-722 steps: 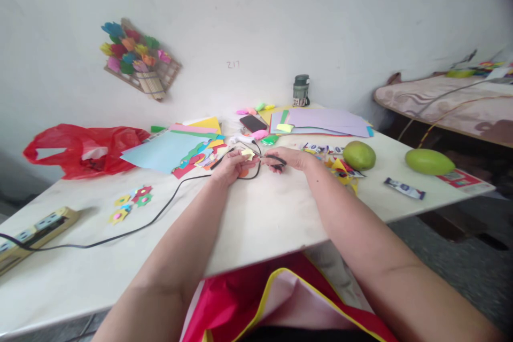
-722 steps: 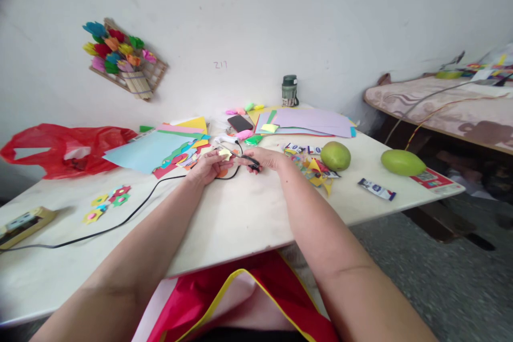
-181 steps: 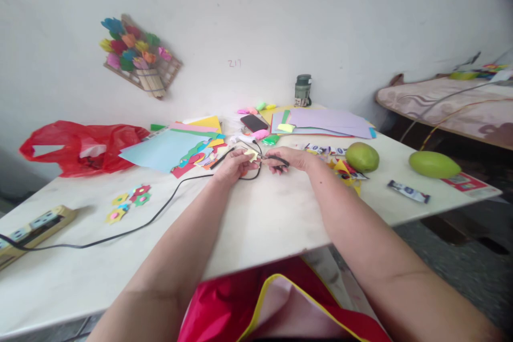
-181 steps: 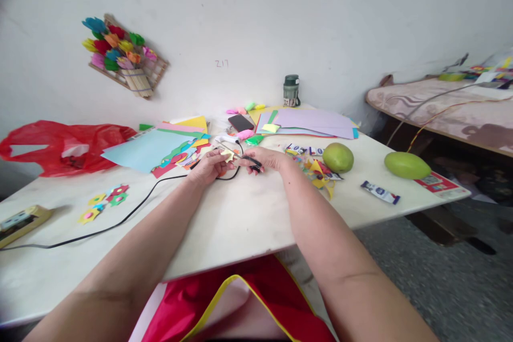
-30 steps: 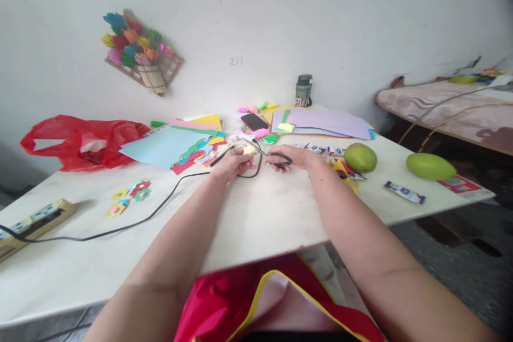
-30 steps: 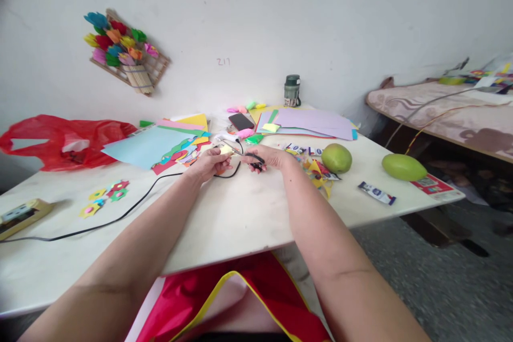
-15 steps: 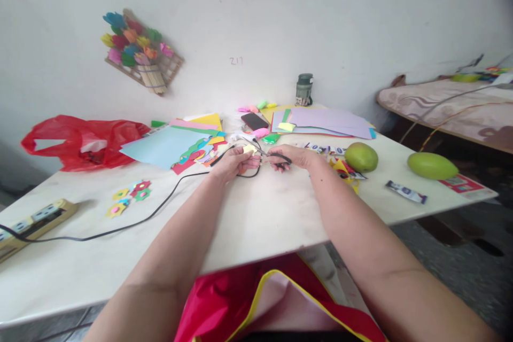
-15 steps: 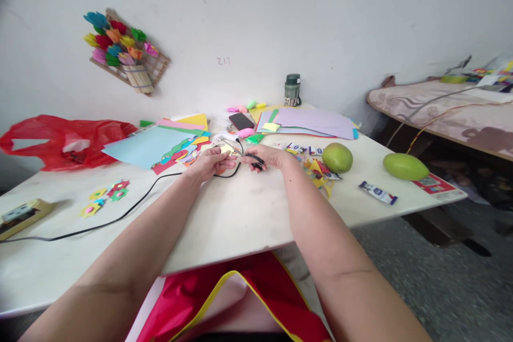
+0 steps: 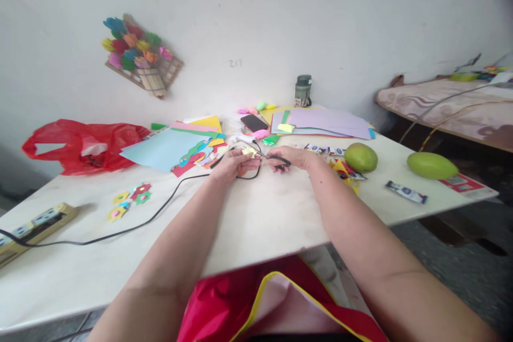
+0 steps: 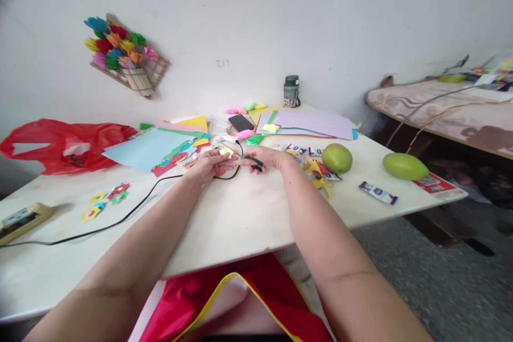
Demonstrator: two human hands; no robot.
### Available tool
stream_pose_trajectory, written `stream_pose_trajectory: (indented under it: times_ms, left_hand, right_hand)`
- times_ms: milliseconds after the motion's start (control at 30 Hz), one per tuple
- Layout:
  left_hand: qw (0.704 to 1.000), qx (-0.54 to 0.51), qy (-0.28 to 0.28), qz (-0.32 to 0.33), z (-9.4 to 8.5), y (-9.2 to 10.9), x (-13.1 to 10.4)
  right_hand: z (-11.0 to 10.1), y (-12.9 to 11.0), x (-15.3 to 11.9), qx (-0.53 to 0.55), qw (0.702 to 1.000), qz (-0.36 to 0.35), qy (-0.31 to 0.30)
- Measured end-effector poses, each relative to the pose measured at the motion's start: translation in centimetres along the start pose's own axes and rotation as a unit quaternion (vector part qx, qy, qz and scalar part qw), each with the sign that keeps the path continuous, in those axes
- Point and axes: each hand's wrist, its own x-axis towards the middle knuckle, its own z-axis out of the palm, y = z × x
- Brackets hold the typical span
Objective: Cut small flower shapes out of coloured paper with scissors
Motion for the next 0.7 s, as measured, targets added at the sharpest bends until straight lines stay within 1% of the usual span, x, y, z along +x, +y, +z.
stream_pose_trajectory:
  times_ms: [200,367,600,700]
  left_hand:
    - [1.0,-0.003,0.019,0.005,-0.12,-0.13,-0.03]
    - [1.0,0.001,0.016,0.006,-0.06,-0.03,-0.14]
    - [1.0,0.003,0.009,0.008,-0.19,-0.22,-0.02]
    - [1.0,0.006,0.004,0.011,-0.28,-0.34,0.06]
  right_hand:
    - [0.19,-0.42,-0.31,-0.009,1.0,0.009,0.006]
    - [0.2,-0.3,-0.21,-0.013,1.0,0.017,0.012]
    - [0.04,0.1,-0.03,0.01,1.0,0.017,0.002]
    - [0.05,0.11,-0.02,-0.003,1.0,0.016,0.005]
